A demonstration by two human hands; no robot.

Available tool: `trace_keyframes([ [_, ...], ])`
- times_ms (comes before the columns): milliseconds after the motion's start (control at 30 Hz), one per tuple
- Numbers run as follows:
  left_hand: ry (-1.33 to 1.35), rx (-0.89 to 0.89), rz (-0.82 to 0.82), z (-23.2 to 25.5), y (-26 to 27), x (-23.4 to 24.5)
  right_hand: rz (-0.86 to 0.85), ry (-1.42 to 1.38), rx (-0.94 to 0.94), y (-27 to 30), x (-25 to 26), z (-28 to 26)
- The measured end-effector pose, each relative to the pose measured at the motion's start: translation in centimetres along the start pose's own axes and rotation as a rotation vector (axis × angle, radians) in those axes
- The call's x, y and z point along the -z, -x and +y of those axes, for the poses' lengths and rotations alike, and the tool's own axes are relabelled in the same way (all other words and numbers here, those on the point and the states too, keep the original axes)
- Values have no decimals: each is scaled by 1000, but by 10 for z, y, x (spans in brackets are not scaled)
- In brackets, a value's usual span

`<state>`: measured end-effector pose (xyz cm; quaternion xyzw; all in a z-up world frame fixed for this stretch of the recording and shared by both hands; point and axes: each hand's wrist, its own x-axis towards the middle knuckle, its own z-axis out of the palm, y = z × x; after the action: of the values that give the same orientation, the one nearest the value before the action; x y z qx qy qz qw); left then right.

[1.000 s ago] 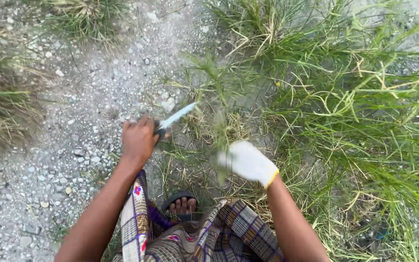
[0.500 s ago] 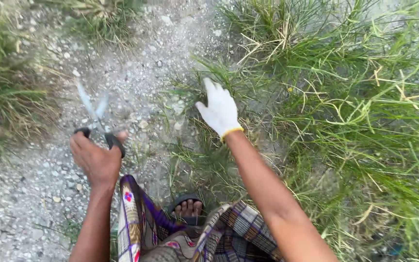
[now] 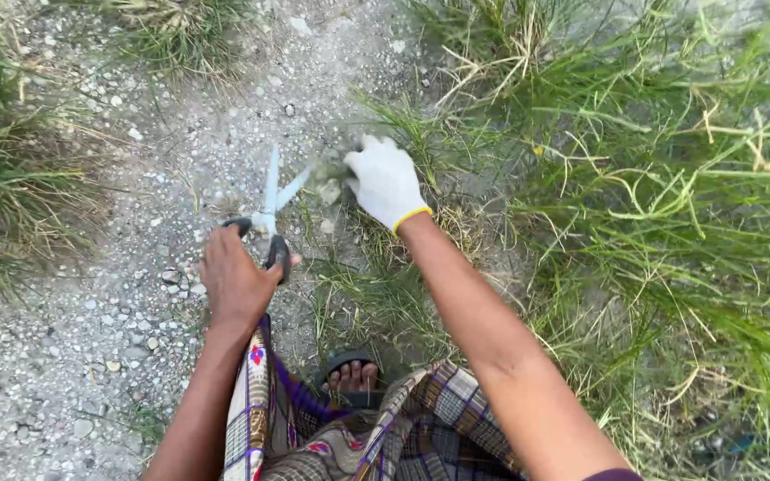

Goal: Trimming patches of long grass from a backyard area using scissors.

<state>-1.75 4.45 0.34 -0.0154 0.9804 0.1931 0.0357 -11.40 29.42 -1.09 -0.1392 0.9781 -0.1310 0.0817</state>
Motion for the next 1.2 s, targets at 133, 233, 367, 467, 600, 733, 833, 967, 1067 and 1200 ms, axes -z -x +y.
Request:
trace_keyframes([
  [133,-125,-31,-98,-1,-8,-7,170,-284,-84,13,-25,35],
  [233,-251,-141,-142,5,-21,-15,145,-491,-272,24,-49,58],
  [367,-277,-309,-136,20,-47,-28,377,-609,-240,22,-57,56],
  [467,-355,-358,-175,37,-64,-32,323,-711,-357,20,-41,48],
  [600,-389,-469,-179,50,-89,-50,239,-561,-301,19,-15,39],
  [733,-428,-557,-110,61,-101,-64,244,-412,-189,25,-11,31],
  [833,-359,-573,-103,47,-109,-80,219,-359,-173,33,-14,24],
  [967,-306,-622,-117,35,-91,-81,337,-476,-141,60,4,5],
  [1067,-267,-491,-187,34,-75,-83,248,-520,-198,80,15,14],
  [1200,-226,-373,-129,32,-32,-70,124,-458,-591,108,16,40],
])
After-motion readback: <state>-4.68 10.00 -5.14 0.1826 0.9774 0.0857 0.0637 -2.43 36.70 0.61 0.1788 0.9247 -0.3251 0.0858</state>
